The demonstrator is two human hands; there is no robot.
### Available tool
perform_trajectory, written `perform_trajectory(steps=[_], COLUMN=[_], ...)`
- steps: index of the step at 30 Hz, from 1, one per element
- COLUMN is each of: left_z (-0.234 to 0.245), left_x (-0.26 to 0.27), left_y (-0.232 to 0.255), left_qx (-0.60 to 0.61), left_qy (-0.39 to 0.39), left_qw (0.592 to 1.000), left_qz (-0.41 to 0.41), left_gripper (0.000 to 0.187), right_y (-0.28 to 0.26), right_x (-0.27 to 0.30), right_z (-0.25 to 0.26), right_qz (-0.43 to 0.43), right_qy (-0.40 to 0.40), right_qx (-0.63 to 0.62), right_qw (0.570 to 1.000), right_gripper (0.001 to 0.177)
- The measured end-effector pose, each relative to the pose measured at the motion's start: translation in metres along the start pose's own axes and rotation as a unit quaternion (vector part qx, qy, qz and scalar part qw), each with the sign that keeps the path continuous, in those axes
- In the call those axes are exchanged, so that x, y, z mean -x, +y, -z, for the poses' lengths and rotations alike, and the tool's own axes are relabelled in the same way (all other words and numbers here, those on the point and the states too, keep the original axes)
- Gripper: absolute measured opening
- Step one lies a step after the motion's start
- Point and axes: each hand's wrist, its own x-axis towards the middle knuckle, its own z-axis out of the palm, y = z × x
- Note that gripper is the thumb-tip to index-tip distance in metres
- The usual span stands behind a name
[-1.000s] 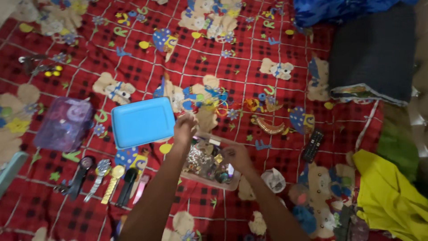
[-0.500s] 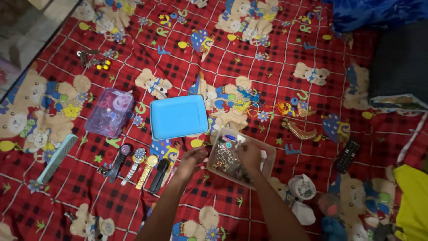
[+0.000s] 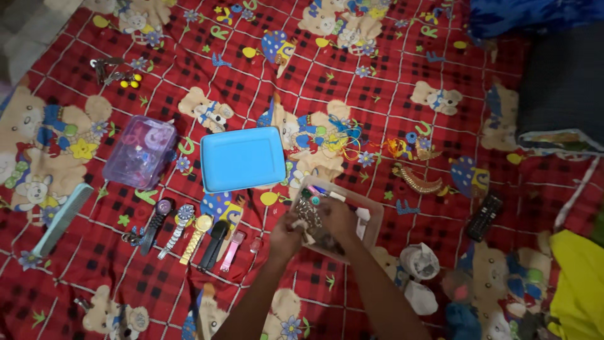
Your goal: The person opens a small plastic container on a bed and removes several items including a beaded necklace, hair ties, and small jewelry pieces. They place each item on the bed, then retrieve a small pink object from a nearby shelf and return to the container to continue sorting and arranging the contents.
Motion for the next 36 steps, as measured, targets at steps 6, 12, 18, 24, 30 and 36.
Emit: perform_trajectory(steps=[6, 12, 18, 24, 30, 36], left_z=[0.041, 0.042, 0.014, -0.008, 0.003, 0.013], left_x=[-0.010, -0.027, -0.030, -0.021, -0.010, -0.009], left_y=[0.048, 0.031, -0.021, -0.017, 0.012, 0.022], left_qx=[0.050, 0.083, 0.035, 0.185, 0.089, 0.101], left_qy=[-0.013, -0.014, -0.010, -0.038, -0.023, -0.028], left_qw=[0.995, 0.994, 0.999, 0.980, 0.995, 0.993], left_qz=[0.089, 0.065, 0.022, 0.056, 0.048, 0.050], left_gripper=[0.034, 0.033, 0.020, 0.046, 0.056, 0.052], right_y=[-0.022, 0.022, 0.069, 0.076, 0.037, 0.017], right_x=[-0.037, -0.008, 0.048, 0.041, 0.015, 0.009], right_z=[-0.011, 0.022, 0.097, 0.077, 0.043, 0.037], right_qz=[0.072, -0.127, -0.354, -0.191, 0.004, 0.009], right_qy=[-0.078, 0.113, 0.134, -0.022, -0.062, -0.085], right_qx=[0.175, -0.209, -0.590, -0.128, 0.099, 0.119], right_qw=[0.979, 0.963, 0.714, 0.973, 0.993, 0.989], right_gripper=[0.028, 0.023, 0.016, 0.016, 0.029, 0.035])
